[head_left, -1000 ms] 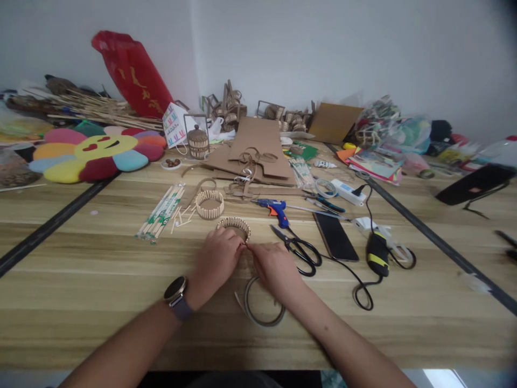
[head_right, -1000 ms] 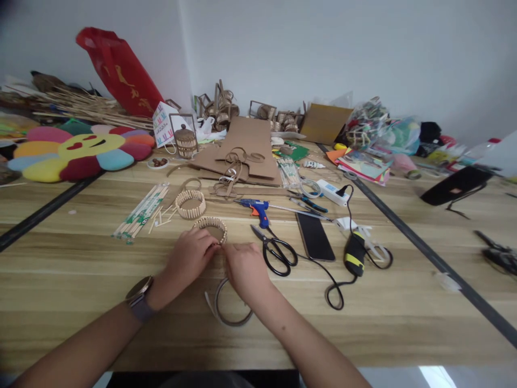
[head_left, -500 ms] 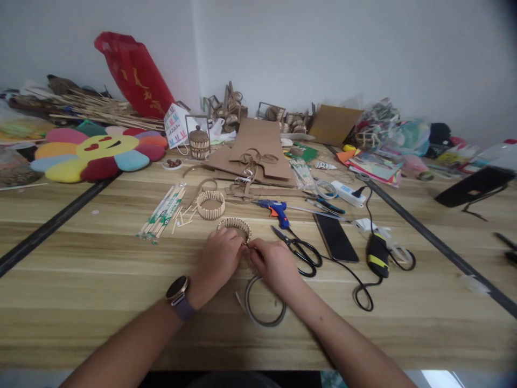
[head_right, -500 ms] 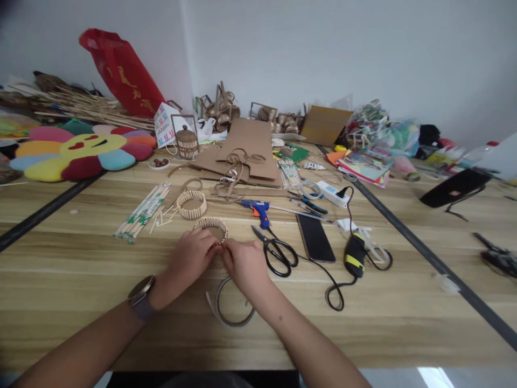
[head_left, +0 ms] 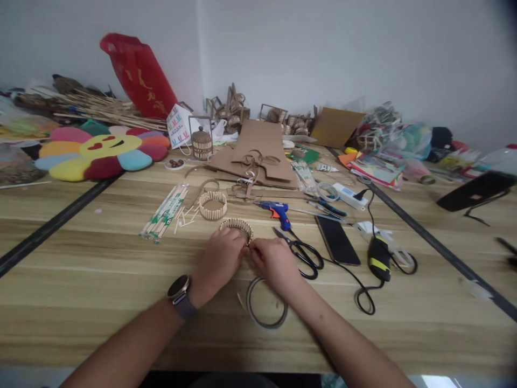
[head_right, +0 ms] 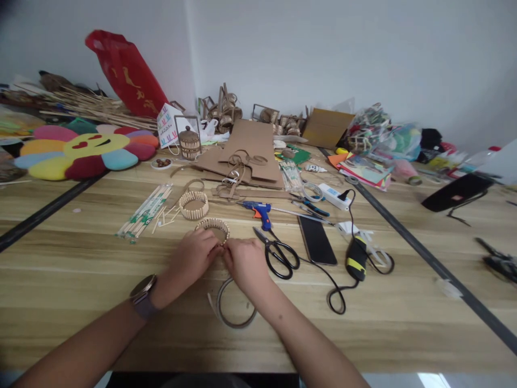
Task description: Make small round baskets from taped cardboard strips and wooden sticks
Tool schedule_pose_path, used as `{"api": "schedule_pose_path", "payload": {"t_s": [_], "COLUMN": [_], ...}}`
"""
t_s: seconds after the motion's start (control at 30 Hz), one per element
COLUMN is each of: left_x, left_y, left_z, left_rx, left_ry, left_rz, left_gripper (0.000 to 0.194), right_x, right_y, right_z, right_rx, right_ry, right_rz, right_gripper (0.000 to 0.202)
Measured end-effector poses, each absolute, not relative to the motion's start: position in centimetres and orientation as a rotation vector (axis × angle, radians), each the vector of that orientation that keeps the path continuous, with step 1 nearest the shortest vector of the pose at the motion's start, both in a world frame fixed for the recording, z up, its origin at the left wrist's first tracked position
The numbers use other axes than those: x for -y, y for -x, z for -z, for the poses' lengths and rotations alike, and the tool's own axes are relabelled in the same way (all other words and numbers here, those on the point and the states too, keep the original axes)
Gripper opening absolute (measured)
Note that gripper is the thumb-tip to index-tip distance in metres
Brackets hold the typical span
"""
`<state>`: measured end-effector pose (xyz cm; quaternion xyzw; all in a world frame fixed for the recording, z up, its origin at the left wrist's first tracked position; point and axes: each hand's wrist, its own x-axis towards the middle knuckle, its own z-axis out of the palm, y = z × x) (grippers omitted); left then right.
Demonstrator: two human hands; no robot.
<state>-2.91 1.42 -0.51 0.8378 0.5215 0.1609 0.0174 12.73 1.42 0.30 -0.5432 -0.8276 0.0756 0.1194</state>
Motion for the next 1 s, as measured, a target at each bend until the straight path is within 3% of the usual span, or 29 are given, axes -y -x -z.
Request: {"api": "schedule_pose_path", "payload": {"t_s": [1.0], "left_x": [-1.4], "left_y": [2.8], "left_z": [0.3], "left_rx": [-1.631], "left_ry": [-2.636], "left_rz": [-0.497], "left_gripper": [0.015], "right_x": [-2.1], "right_y": [-13.4], "right_z": [1.2], "right_rx": [2.154], "right_ry": [1.478], "right_rz": [-0.212], "right_gripper": [0.013]}}
